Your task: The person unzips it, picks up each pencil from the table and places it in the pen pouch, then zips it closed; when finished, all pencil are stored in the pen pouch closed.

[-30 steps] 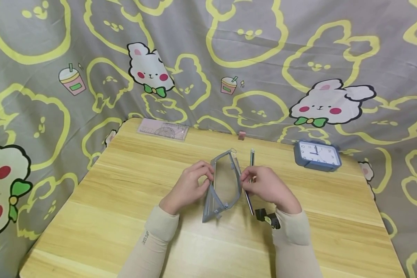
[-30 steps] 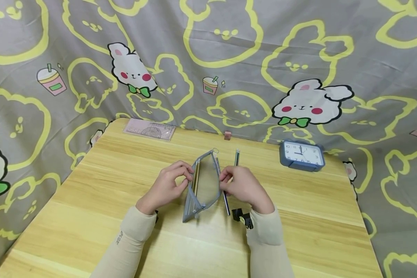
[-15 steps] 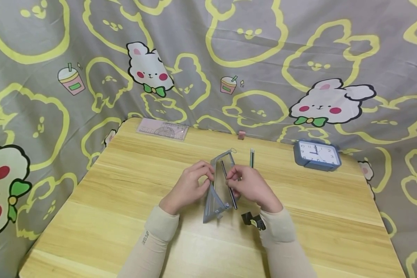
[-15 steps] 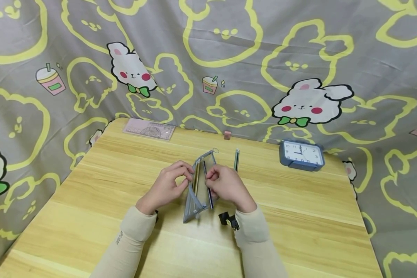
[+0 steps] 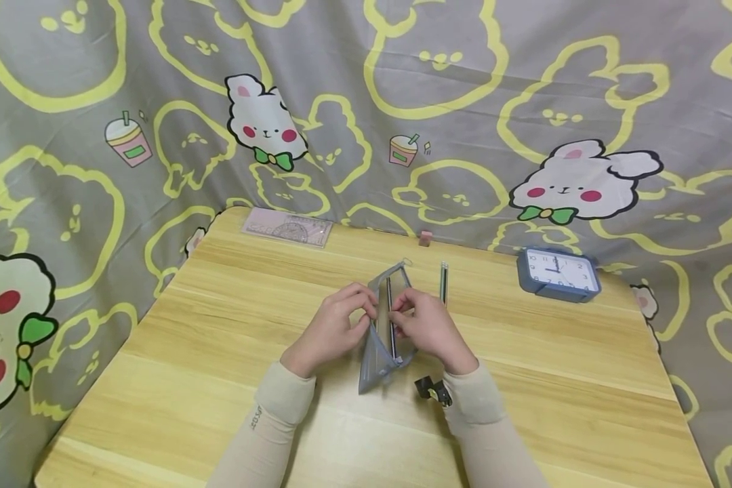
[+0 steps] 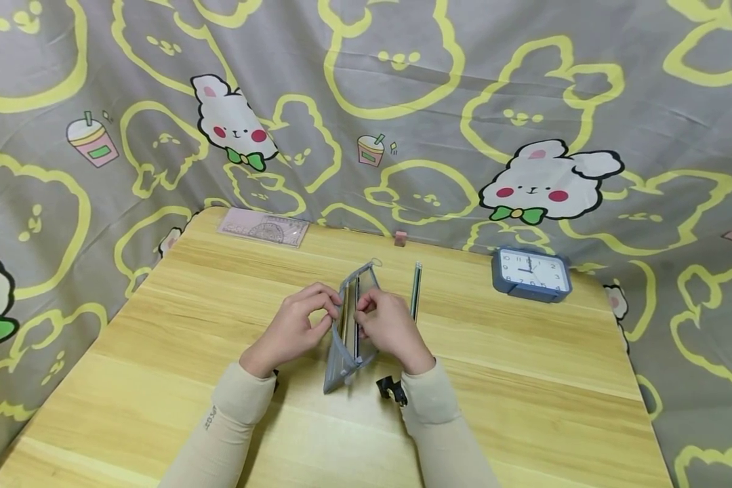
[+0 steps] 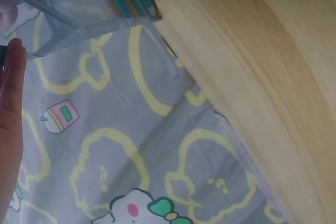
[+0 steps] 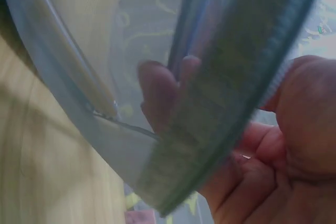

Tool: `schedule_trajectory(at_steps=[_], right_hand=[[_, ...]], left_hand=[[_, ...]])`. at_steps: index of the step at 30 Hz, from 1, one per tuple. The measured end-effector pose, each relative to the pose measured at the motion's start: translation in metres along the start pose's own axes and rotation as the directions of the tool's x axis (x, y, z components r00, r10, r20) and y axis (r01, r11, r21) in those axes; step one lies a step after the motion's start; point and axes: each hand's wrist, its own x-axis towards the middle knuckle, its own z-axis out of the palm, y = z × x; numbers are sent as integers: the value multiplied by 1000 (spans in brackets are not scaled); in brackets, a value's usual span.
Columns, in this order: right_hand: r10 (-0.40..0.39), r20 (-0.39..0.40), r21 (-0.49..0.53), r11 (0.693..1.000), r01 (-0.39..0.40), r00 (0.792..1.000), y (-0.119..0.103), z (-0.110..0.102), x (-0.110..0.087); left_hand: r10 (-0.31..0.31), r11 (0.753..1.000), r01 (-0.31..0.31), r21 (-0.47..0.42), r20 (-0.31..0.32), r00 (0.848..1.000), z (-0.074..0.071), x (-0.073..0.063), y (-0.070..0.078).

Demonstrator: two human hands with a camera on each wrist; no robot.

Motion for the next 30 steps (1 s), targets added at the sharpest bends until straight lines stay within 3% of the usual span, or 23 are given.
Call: schedule_trajectory(at_steps=[6,11,14,17,20,25,30], right_hand=[[-33,-6,13,999,33,999,3,-10,-2],[-17,-66,-2,1000,17,998,15,-32,-1],[-3,-149,-94,996,-11,989,30,-46,1],[11,-210,-231,971,-61,978,46,-55,4],[40,-167,-349,932,-96,985,60,-56,7],[19,-18,-431,902,-25,1000,79,-41,16],[1,-47,-501,865,-24,999,87,-29,20]], left_hand=[[1,1000,-1,-2,1,1000,1,0,0],[-8,1000,8,-3,8,1000,0,1,1],[-2,1000,2,1,3,1000,0,0,1],[8,1000,-8,8,-3,1000,0,0,1],[1,1000,-1,3,2,1000,0,0,1],[-15,1000,15,-4,14,1000,1,-1,2],[-5,1000,5,3,7,1000,2,0,1]])
